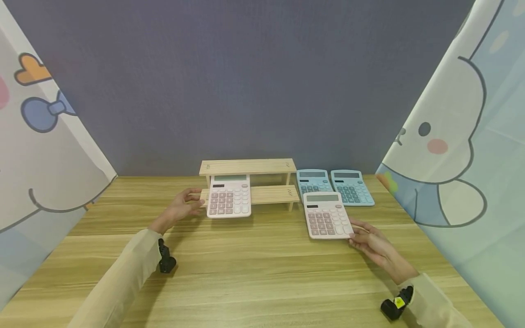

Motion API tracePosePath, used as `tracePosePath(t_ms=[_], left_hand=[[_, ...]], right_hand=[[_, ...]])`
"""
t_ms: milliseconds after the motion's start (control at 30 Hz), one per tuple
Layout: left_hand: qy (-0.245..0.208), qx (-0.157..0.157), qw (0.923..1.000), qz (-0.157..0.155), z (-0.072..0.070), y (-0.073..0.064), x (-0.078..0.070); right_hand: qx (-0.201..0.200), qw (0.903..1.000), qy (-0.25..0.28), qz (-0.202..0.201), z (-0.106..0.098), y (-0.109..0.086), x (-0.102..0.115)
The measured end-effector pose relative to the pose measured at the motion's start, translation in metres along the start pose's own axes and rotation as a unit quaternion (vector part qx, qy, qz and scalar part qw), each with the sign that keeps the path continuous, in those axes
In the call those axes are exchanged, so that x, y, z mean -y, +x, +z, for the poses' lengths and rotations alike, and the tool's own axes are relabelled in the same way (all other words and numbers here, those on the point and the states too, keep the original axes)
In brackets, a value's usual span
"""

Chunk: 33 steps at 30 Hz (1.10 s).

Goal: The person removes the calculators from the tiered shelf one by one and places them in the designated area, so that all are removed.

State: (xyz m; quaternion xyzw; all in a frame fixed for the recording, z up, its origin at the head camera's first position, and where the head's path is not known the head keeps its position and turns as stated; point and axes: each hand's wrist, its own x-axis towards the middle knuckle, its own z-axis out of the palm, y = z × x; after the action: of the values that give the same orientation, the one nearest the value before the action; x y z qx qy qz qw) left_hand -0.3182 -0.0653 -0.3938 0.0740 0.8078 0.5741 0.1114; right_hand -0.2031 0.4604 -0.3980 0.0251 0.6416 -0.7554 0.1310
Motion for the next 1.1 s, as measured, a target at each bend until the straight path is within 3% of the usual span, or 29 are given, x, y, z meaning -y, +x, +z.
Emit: tracePosePath(t_ms=[767,1100], left_hand=[[0.007,-0.002,1.0,0.0,-0.001,-0.0005,-0.001],[0.01,-0.001,0.9999,0.002,0.0007,0.0,-0.0011]], right_hand=[[0.001,0.9999,0.006,0.013,-0.0005,-0.0008,0.0065],[0.002,0.9994,-0.033,0.012,-0.0028,0.0015,0.0071]])
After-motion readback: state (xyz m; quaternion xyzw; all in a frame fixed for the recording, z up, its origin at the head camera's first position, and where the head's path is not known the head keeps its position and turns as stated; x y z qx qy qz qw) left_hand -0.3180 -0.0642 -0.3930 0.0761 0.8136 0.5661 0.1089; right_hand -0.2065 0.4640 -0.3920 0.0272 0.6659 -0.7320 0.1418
